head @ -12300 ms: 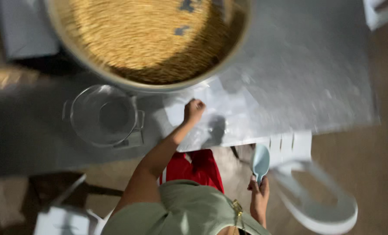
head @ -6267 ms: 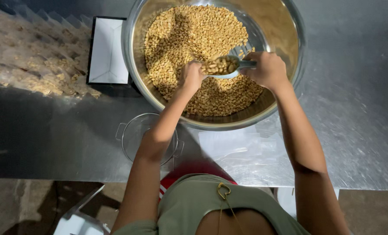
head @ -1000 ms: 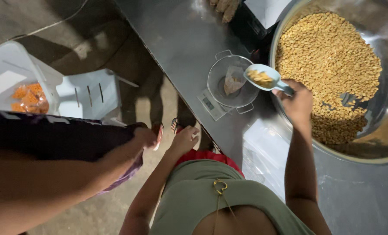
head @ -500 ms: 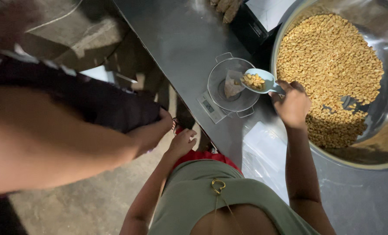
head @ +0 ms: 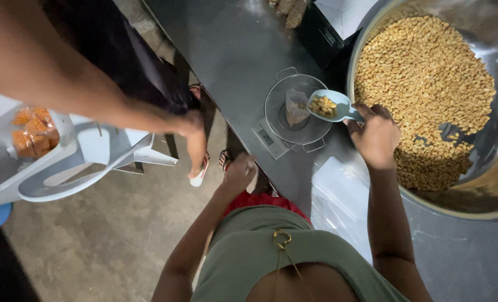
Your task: The person scoops roasted peanuts from a large metal bowl using a plastic scoop and pours them into small transparent bags placed on a digital scale. After filling each bag, the person places it on a metal table alongside other filled bags.
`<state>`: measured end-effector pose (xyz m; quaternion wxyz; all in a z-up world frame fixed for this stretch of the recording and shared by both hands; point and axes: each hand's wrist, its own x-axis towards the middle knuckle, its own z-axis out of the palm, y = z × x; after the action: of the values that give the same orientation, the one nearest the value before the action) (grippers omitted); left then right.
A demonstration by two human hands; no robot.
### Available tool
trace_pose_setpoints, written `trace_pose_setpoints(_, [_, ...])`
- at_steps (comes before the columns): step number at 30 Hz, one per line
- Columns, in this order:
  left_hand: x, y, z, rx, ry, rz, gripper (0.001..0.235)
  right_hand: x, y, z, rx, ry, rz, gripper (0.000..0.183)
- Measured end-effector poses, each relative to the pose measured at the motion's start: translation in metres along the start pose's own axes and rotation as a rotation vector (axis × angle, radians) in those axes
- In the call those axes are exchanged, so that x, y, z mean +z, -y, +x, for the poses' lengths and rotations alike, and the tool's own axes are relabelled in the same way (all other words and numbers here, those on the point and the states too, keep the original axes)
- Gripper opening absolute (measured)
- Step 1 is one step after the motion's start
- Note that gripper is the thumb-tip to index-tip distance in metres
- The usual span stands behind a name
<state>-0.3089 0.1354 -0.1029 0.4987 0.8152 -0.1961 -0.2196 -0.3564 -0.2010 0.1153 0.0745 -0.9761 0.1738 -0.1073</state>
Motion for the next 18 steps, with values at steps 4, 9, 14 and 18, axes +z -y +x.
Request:
trace_pose_setpoints(4, [0.016,-0.035,0.11,0.39,-0.139,0.22,0.08,0.021,-0.017,-0.003,0.098,0.013,0.189,0.039])
trace_pose_setpoints(9, [0.046,-0.055,0.216,0.138,-0.099,0.107,0.027,0.061,-0.039,-0.012,0.097,-0.122,0.818,0.039])
trace_pose_setpoints(14, [0.053,-0.062,0.237,0.238,-0.202,0.373,0.028,0.074,-0.048,-0.047,0.121,-0.153,0.729,0.036])
trace_pose_setpoints(18, [0.078,-0.083,0.244,0.276,-0.011,0.283,0.035,0.074,-0.056,-0.063,0.2,-0.166,0.73,0.035])
